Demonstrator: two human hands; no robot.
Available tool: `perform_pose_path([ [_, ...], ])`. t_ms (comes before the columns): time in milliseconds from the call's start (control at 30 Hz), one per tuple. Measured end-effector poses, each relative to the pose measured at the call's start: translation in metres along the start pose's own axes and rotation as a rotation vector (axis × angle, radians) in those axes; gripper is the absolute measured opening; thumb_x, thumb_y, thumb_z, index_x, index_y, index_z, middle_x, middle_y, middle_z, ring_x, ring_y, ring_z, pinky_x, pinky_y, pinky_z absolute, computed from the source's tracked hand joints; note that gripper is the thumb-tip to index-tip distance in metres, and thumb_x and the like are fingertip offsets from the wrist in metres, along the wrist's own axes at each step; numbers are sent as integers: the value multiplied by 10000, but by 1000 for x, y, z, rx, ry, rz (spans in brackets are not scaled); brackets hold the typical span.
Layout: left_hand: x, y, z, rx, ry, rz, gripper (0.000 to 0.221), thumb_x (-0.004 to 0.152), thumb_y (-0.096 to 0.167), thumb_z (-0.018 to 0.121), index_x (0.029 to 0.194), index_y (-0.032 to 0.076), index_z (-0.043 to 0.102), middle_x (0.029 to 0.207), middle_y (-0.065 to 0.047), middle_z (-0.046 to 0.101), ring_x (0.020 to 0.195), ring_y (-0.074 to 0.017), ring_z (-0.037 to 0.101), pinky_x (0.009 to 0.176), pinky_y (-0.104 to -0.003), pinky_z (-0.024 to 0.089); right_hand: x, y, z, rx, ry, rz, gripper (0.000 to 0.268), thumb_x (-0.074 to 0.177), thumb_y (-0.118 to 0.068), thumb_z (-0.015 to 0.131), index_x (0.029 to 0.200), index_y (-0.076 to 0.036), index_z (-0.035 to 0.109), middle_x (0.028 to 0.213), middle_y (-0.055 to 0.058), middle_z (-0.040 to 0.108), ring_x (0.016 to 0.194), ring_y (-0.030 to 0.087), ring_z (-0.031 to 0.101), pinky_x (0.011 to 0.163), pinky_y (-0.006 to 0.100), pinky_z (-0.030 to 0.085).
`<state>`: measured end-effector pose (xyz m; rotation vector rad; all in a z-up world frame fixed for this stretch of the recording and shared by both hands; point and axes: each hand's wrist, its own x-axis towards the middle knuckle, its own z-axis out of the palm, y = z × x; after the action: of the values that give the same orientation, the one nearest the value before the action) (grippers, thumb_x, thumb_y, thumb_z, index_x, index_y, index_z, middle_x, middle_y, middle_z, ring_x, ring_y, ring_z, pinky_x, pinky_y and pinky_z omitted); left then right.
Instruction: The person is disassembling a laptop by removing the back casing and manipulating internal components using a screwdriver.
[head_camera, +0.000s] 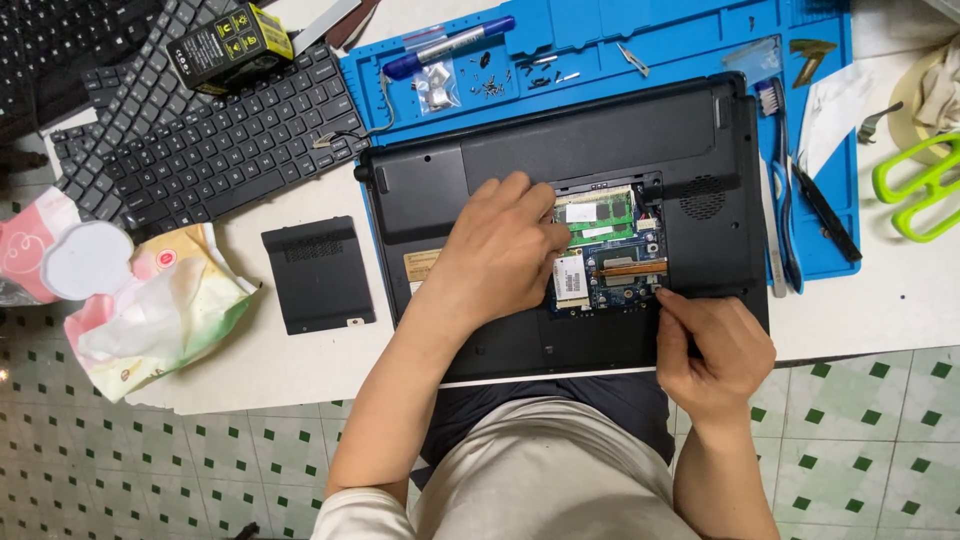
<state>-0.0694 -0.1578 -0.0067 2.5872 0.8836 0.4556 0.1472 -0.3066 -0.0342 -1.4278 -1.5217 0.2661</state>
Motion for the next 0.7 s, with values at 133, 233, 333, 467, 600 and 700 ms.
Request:
perform_pose_path([
  [133, 0, -1, 2, 31, 4, 28, 119, 691, 74, 773, 649, 132, 679, 775, -43, 467, 734, -261, 453, 634, -381, 349, -1, -1, 1, -15, 8, 2, 193, 873, 132, 721, 942, -4, 840, 738, 101, 668, 601, 291, 609, 558, 368, 480],
  [233, 1, 2, 2, 38, 15, 47, 110, 708, 37, 741, 668, 107, 667, 786, -42, 456, 735, -261, 443, 628, -383, 334, -1, -1, 1, -11, 12, 12, 180, 870, 133, 712, 935, 17, 833, 739, 113, 663, 613, 302, 612, 581, 386, 492],
  [333, 4, 4, -2, 44, 13, 75, 119, 684, -12, 722, 714, 96, 682, 778, -52, 451, 722, -271, 432, 628, -390, 327, -1, 0, 1, -9, 10, -2, 199, 869, 142, 708, 939, 15, 845, 747, 114, 672, 611, 299, 613, 587, 379, 493],
  [467, 4, 1, 1, 22, 21, 71, 121, 695, -22, 718, 711, 82, 658, 786, -49, 447, 734, -268, 436, 641, -388, 332, -2, 2, 0, 16, 9, -1, 183, 858, 136, 718, 934, 21, 839, 755, 128, 676, 622, 313, 628, 593, 391, 495],
  [600, 1, -1, 1, 33, -23, 78, 128, 694, -6, 745, 738, 104, 698, 807, -44, 456, 750, -260, 436, 646, -389, 336, 0, -2, -1, 29, 12, 17, 216, 869, 161, 697, 961, 20, 833, 746, 116, 664, 623, 305, 621, 580, 378, 498],
  [700, 3, 1, 0, 26, -55, 51, 129, 690, -8, 729, 719, 116, 712, 804, -40, 455, 742, -252, 423, 645, -384, 323, 2, -2, -1, 4, 0, -11, 215, 877, 166, 693, 963, 24, 831, 739, 118, 658, 618, 313, 616, 574, 388, 501],
])
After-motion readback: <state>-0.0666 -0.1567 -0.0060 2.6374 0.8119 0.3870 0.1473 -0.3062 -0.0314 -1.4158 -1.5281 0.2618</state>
